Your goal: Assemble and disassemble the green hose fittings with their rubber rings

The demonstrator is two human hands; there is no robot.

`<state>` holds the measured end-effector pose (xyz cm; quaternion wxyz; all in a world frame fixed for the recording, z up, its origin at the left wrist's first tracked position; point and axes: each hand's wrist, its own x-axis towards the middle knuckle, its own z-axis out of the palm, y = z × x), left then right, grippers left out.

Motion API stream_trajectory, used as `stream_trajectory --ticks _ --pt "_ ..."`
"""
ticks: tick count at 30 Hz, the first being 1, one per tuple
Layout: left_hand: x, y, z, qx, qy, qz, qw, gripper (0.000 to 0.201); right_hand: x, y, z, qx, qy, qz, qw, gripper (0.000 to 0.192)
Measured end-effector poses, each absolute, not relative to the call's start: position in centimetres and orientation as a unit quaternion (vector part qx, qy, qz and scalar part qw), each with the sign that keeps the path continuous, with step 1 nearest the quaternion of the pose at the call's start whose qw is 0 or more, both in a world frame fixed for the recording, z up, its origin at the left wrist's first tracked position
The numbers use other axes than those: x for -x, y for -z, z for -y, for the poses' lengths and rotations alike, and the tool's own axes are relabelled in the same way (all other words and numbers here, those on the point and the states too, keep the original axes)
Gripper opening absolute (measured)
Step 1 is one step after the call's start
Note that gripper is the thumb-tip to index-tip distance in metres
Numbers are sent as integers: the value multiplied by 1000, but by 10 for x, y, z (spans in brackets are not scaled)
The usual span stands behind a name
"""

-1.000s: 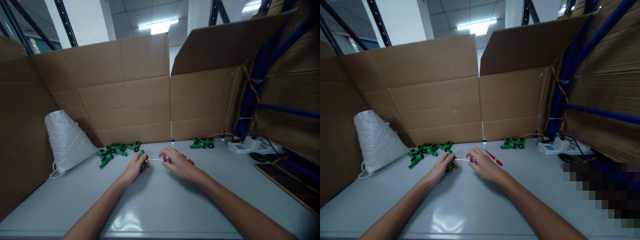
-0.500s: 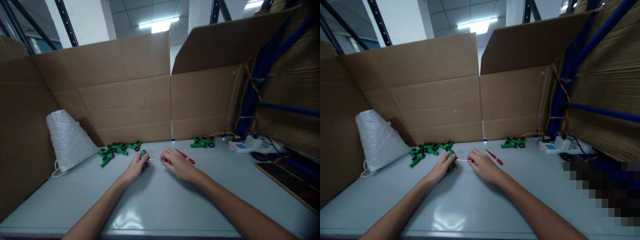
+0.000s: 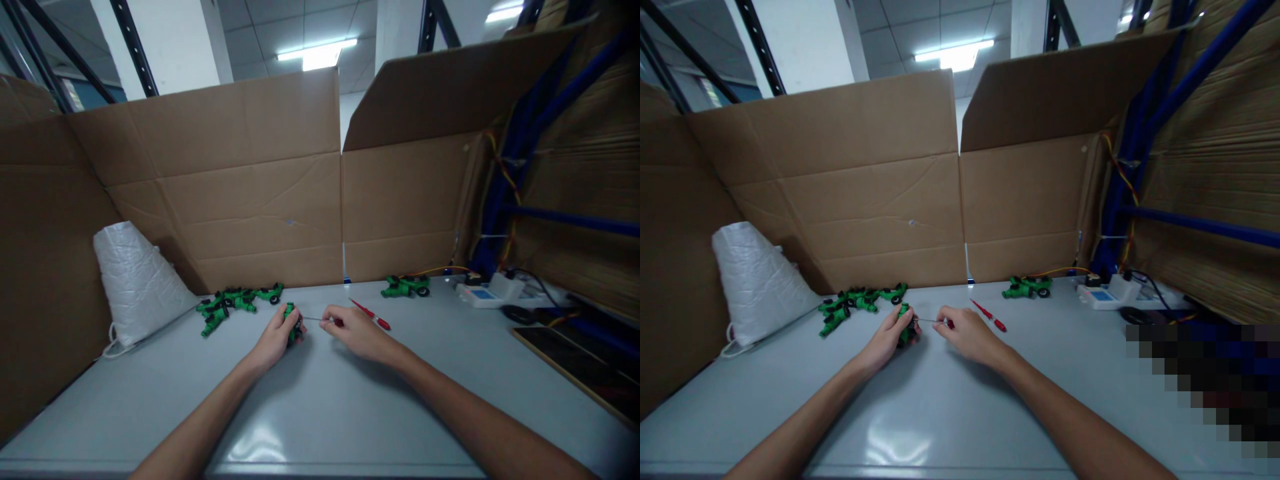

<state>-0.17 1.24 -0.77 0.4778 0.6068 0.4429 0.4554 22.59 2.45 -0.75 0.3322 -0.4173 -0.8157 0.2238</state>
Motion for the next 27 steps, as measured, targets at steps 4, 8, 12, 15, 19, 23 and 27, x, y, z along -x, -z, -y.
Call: stream_trajectory --ticks 4,8,12,15,19,23,27 --pt "-5 9 -6 -610 -438 -419 510 45 -211 12 -17 375 -302 791 378 23" --pt "-10 12 -2 -620 -433 -400 518 43 -202 18 -13 338 -314 792 401 24" --pt "-8 16 -3 -618 -428 -396 528 43 -199 22 -13 329 -327 784 413 23" --pt "-6 17 -5 -628 -416 -390 530 41 -199 24 -14 327 -337 778 418 24" --pt "-6 14 -5 -627 -412 -394 531 41 -201 24 -16 322 -336 775 427 28" --pt "-9 11 -3 -627 -417 -396 525 41 -203 21 -17 314 -349 770 432 30" --pt "-9 10 -3 -626 -419 -402 520 43 -206 17 -18 341 -342 767 423 33"
